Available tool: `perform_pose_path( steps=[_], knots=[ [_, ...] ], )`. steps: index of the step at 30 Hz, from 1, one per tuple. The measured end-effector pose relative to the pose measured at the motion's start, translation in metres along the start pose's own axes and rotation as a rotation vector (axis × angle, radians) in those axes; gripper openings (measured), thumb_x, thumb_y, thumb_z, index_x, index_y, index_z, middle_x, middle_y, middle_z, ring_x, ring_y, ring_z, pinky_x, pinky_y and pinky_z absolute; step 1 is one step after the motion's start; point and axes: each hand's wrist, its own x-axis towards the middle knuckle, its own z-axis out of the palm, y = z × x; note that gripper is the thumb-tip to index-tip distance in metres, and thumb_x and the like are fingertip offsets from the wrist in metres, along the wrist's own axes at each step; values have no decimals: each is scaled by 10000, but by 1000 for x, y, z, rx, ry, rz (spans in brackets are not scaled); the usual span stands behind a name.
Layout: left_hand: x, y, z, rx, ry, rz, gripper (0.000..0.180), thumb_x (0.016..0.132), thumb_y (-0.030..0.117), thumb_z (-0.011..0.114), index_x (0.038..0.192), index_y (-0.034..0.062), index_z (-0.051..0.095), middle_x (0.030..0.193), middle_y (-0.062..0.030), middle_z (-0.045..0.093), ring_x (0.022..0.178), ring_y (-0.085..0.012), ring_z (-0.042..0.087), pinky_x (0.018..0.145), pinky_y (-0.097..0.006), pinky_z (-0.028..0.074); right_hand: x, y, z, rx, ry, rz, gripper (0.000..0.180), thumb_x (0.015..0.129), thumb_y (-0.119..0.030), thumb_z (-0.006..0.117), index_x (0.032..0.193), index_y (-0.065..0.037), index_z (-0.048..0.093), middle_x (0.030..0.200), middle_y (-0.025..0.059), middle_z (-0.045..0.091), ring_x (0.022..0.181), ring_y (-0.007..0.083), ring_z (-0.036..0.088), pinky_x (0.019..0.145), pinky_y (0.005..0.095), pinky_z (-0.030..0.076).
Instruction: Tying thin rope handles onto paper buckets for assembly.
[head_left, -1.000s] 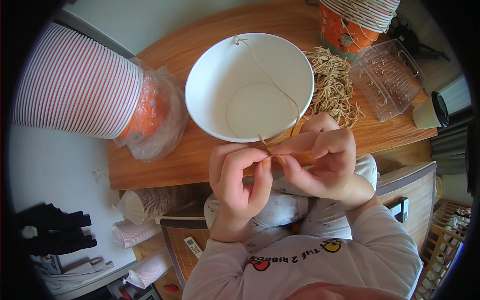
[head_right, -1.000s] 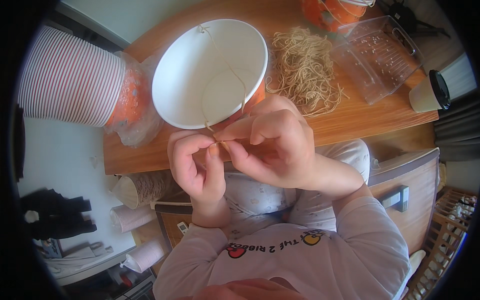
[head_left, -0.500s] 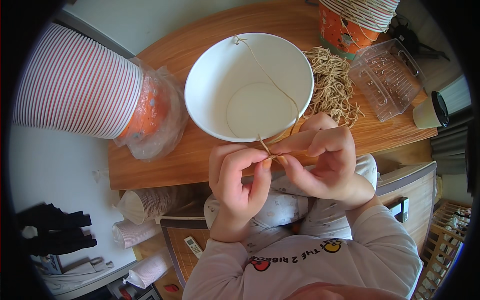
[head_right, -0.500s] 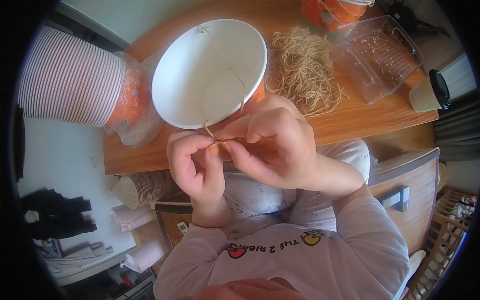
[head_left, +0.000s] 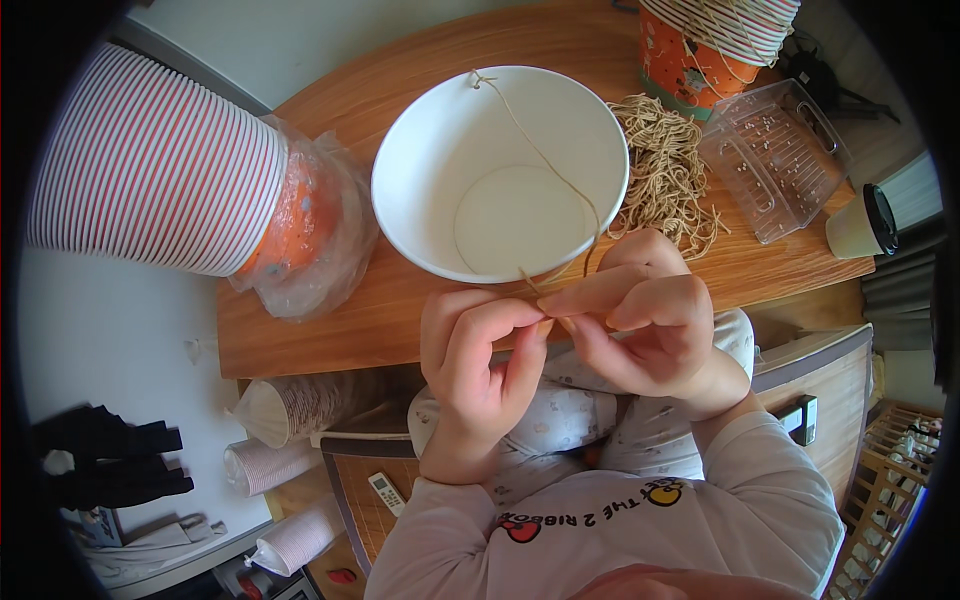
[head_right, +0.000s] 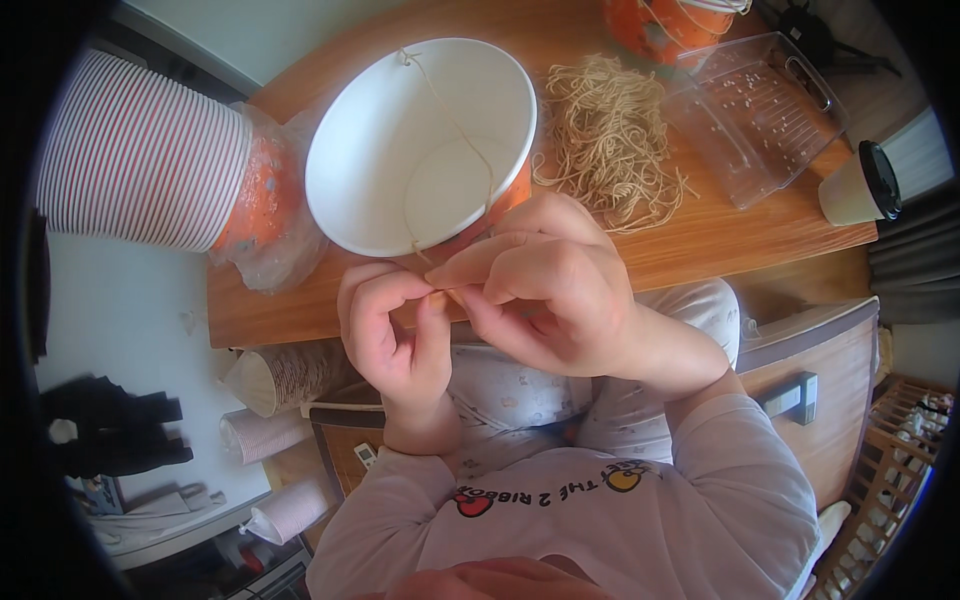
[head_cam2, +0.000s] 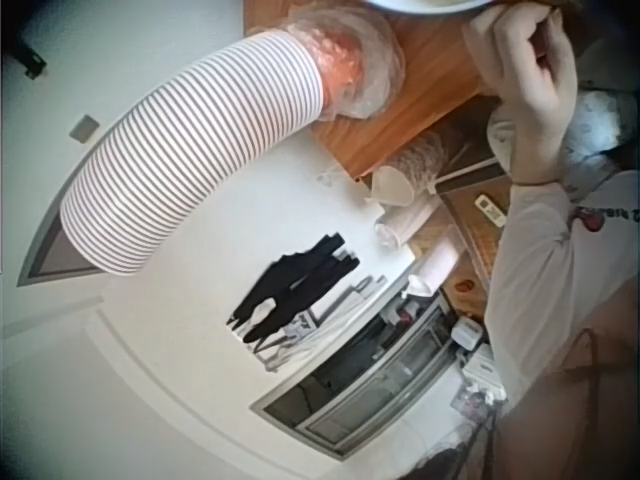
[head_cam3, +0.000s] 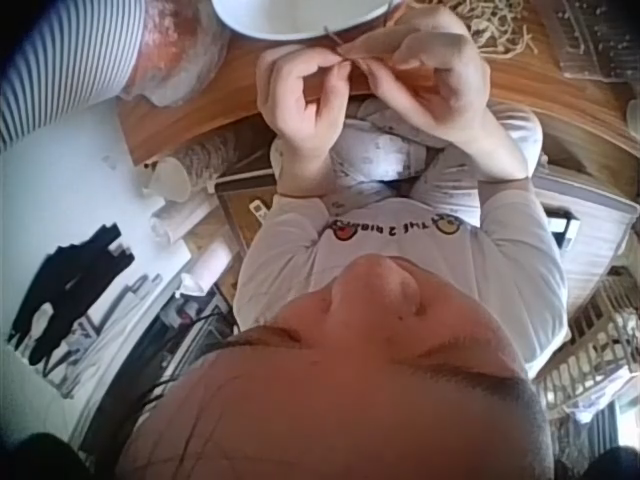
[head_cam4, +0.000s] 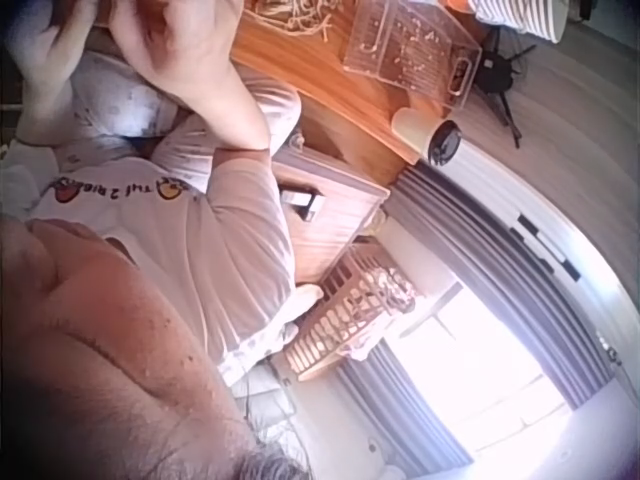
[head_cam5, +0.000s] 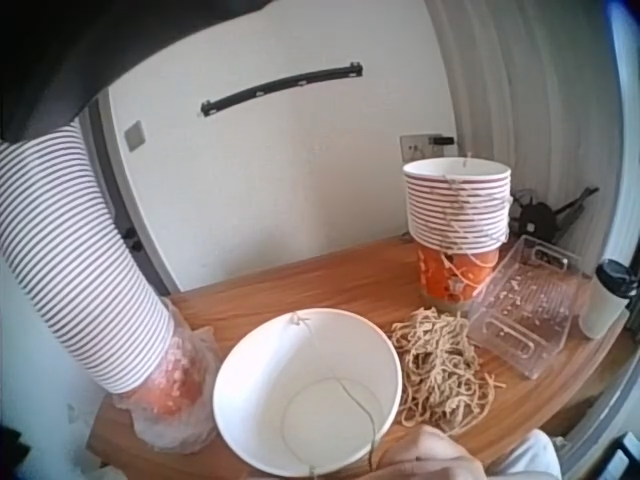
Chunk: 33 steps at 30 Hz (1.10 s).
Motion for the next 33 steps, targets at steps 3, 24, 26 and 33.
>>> perform_pose_path(
  steps=[3,24,26,33],
  knots=[
    [1,1,0,13,-9,16,181,749,-6,737,890,64,649,851,-46,616,761,-209,572,654,-308,463,1,1,3,43,32,17,349,753,47,722,967,-89,481,879,62,711,751,189,579,641,291,438],
    [1,0,2,4,3,18,216,729,-64,707,897,63,661,851,-46,624,780,-209,587,660,-302,470,6,-11,-11,-38,-73,158,390,700,-108,833,930,-65,521,854,60,671,748,208,604,643,309,458],
    [1,-1,1,13,-4,18,208,736,-56,711,899,64,661,855,-46,625,783,-211,588,663,-302,471,5,-9,-9,-72,-97,174,372,708,-92,824,926,-66,523,850,53,671,749,209,605,643,310,461],
    [3,-4,3,2,1,22,129,804,4,715,904,56,653,870,-54,628,789,-220,590,678,-307,476,6,-5,-9,-20,-74,169,270,730,25,734,895,-60,538,832,43,667,756,221,610,652,323,478]
  ],
)
